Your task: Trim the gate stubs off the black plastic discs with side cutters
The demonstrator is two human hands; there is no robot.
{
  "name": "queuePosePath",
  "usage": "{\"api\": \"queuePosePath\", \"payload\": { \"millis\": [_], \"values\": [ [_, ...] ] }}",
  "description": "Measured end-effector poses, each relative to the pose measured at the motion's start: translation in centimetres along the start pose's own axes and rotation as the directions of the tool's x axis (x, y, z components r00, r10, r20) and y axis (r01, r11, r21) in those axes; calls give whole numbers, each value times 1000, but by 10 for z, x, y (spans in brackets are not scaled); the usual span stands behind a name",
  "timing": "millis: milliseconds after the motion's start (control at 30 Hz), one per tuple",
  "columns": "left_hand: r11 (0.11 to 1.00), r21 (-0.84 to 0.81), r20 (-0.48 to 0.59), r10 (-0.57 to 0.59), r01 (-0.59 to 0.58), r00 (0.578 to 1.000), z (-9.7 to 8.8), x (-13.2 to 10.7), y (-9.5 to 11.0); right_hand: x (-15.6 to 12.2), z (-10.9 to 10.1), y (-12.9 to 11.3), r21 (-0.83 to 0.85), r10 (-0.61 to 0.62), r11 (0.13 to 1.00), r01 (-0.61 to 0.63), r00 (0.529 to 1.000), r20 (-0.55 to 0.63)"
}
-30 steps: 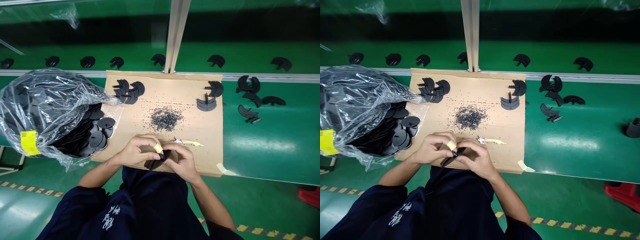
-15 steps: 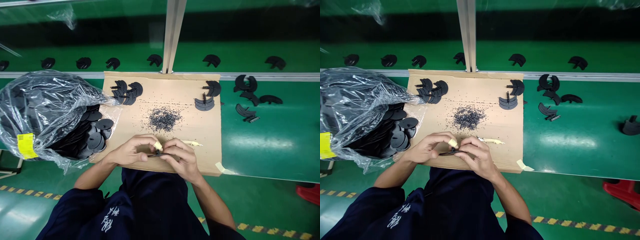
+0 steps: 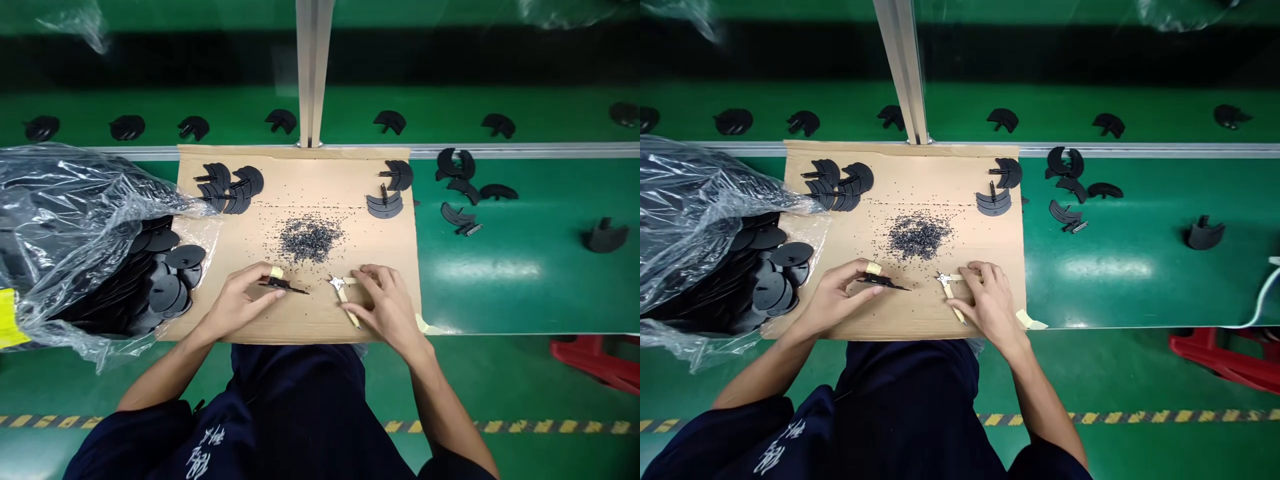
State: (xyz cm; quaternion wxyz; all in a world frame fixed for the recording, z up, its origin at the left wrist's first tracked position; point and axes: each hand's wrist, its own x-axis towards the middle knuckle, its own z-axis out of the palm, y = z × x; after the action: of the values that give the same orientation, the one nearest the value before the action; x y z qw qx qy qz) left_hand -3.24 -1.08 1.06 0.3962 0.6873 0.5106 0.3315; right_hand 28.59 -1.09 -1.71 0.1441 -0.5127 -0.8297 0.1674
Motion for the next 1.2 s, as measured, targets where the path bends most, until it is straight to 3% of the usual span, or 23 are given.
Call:
{"api": "queuePosePath", "payload": {
  "millis": [200, 300, 400, 600, 767, 967, 1200],
  "values": [
    [992, -46, -64, 111, -114, 992, 5, 7, 7, -2, 6, -13, -62, 0, 998, 0, 1000, -3],
    [983, -78, -90, 161, -168, 983, 4, 10, 10, 3, 3, -14, 72, 20, 997, -13, 995, -100],
    [979, -125, -92, 147, -158, 985, 4, 10, 11, 9, -6, -25, 275, -12, 960, 58, 986, -168],
    [962, -211, -43, 170, -175, 984, 6, 10, 16, 24, -17, -52, 506, -120, 839, 200, 975, -186],
    [956, -213, -28, 199, -200, 980, 5, 10, 16, 29, -15, -56, 511, -148, 828, 232, 969, -199],
    [960, -236, -45, 146, -152, 988, 5, 8, 14, 30, -14, -55, 494, -179, 824, 279, 954, -241],
    [971, -166, -36, 165, -169, 986, 5, 12, 19, 30, -19, -58, 479, -172, 830, 287, 948, -269]
  ]
}}
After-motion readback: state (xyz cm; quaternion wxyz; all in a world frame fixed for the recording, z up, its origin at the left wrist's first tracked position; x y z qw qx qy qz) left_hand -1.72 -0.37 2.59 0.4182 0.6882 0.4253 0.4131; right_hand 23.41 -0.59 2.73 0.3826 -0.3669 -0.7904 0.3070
